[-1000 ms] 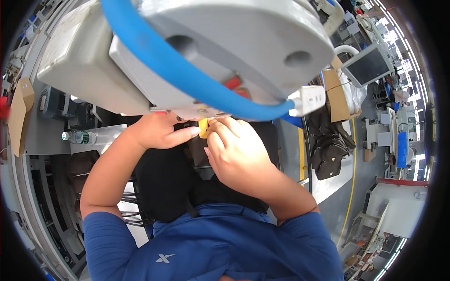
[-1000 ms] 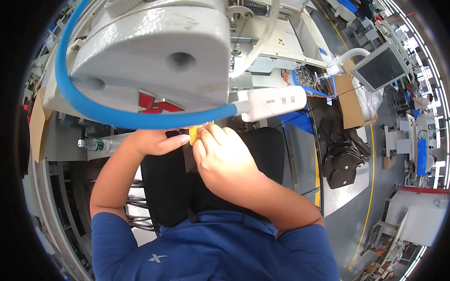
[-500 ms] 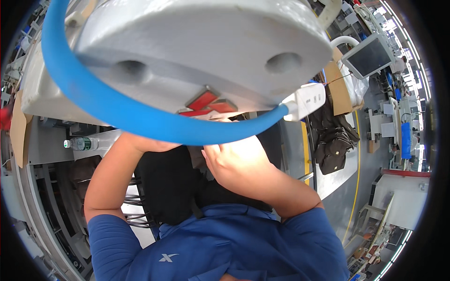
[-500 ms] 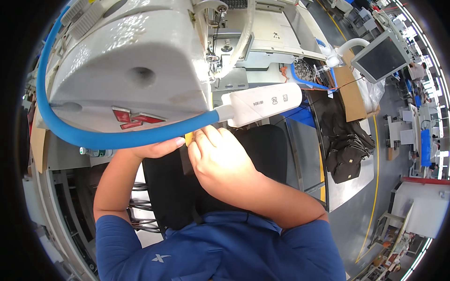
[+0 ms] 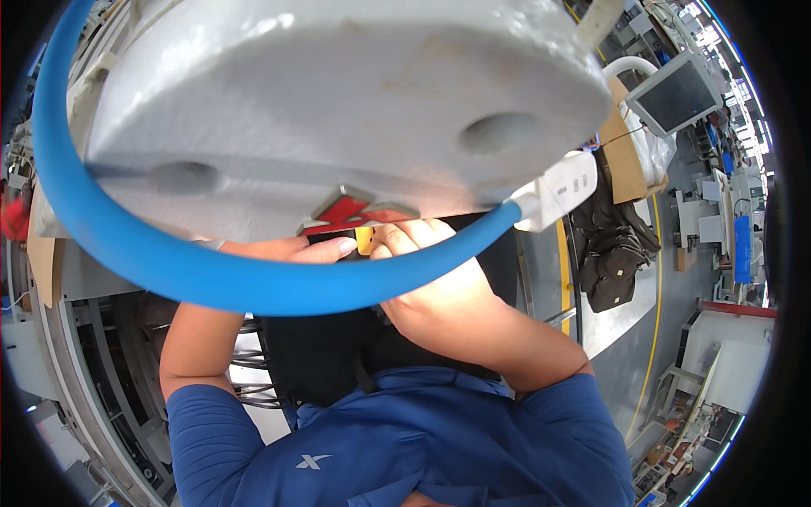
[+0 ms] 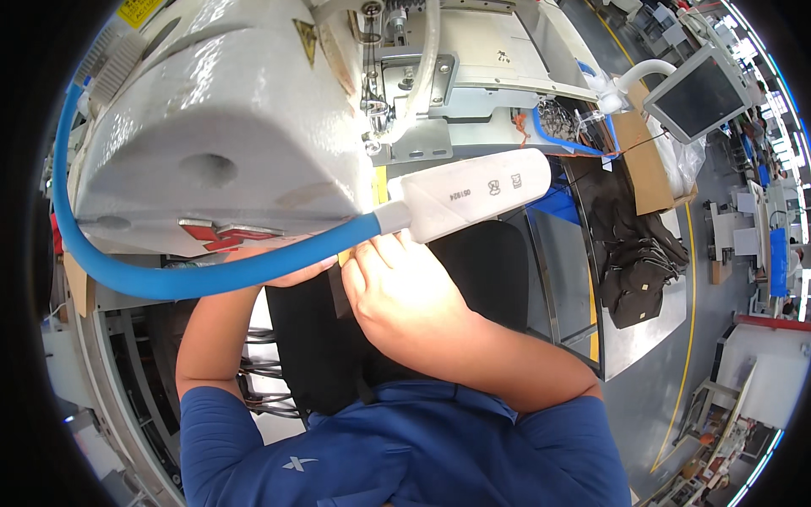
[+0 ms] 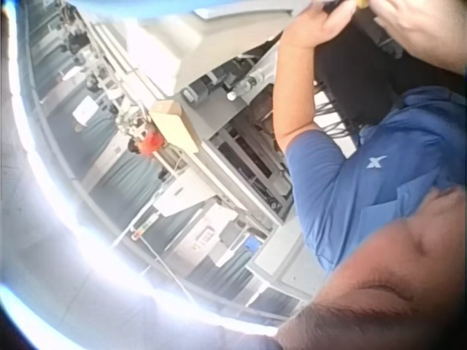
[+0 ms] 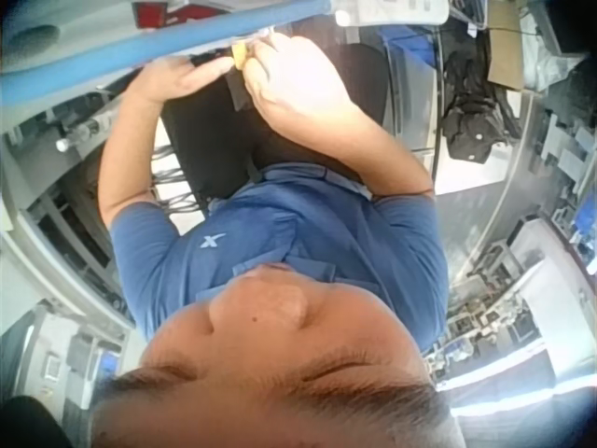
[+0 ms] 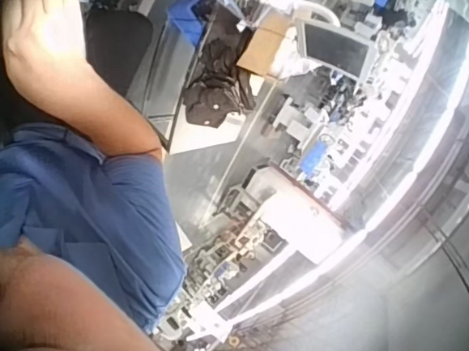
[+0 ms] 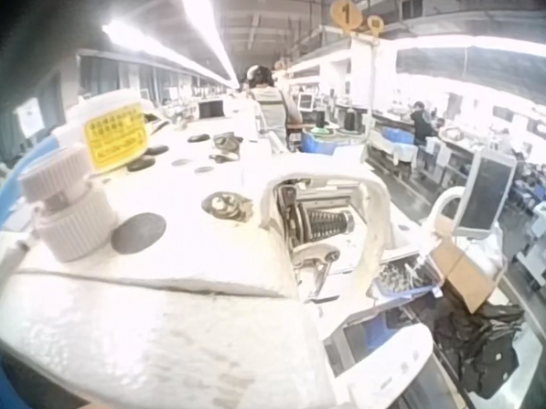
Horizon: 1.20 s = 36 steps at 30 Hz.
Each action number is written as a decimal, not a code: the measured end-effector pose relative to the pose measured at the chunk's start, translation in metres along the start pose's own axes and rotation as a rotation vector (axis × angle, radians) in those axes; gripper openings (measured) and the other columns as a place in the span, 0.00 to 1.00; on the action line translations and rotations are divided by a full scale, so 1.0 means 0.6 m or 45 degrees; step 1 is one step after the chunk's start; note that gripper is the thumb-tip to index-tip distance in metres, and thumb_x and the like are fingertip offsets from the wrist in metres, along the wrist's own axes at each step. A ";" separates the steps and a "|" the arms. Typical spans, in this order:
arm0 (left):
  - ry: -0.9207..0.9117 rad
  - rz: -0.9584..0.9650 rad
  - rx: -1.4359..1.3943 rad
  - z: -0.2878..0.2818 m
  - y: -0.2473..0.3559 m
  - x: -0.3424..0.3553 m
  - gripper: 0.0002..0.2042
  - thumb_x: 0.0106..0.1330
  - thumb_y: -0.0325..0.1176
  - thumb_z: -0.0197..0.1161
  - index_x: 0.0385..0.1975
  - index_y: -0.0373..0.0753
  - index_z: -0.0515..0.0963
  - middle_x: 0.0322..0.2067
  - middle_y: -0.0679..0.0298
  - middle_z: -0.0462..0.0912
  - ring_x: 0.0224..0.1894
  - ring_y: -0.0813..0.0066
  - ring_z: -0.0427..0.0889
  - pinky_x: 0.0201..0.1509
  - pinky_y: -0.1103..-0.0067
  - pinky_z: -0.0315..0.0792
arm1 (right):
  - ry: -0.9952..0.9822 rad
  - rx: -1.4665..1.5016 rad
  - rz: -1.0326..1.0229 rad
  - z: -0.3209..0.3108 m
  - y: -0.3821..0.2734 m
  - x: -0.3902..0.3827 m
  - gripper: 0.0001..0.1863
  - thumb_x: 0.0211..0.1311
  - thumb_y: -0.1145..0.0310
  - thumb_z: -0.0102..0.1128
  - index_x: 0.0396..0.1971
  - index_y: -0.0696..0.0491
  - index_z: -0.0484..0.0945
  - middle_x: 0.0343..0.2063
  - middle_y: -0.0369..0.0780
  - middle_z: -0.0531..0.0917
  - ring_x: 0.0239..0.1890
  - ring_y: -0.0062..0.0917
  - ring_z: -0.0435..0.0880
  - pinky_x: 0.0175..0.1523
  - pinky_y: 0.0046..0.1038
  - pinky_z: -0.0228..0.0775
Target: The person sews a fabric pouch using a sewing machine, unzips the pouch to look inside, folds a strap through a metal ring, stitches the strap on the machine, and positions another pouch under the machine clamp to sew it.
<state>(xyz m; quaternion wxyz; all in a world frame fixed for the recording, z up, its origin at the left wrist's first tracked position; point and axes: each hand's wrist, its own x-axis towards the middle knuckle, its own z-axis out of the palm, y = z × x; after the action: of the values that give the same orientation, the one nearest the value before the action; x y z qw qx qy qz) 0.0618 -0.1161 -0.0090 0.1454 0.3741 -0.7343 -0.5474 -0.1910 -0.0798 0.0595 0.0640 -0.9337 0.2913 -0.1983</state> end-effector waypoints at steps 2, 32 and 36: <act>0.023 -0.017 -0.003 0.007 -0.008 -0.001 0.24 0.73 0.37 0.58 0.66 0.36 0.71 0.61 0.51 0.76 0.63 0.65 0.73 0.69 0.70 0.64 | -0.004 0.004 -0.004 0.001 0.001 -0.001 0.14 0.54 0.70 0.59 0.38 0.64 0.80 0.41 0.51 0.81 0.48 0.41 0.80 0.56 0.37 0.72; 0.352 0.065 0.189 -0.016 0.058 0.017 0.17 0.63 0.37 0.68 0.50 0.39 0.83 0.43 0.59 0.87 0.44 0.63 0.84 0.50 0.69 0.76 | 0.104 -0.039 0.101 0.001 -0.023 -0.018 0.20 0.58 0.67 0.66 0.44 0.68 0.82 0.45 0.52 0.85 0.50 0.40 0.83 0.57 0.39 0.73; 0.349 0.101 0.240 -0.022 0.055 0.037 0.17 0.63 0.38 0.68 0.50 0.39 0.83 0.45 0.59 0.86 0.46 0.62 0.84 0.52 0.69 0.76 | 0.134 0.017 0.113 0.002 -0.019 -0.019 0.20 0.57 0.68 0.67 0.44 0.68 0.82 0.44 0.52 0.85 0.50 0.40 0.83 0.55 0.38 0.73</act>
<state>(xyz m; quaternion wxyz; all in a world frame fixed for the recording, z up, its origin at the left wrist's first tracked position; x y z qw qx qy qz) 0.0421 -0.1372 0.0215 0.2299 0.4281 -0.7698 -0.4139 -0.1930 -0.0638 0.0576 0.0635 -0.9076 0.3343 -0.2460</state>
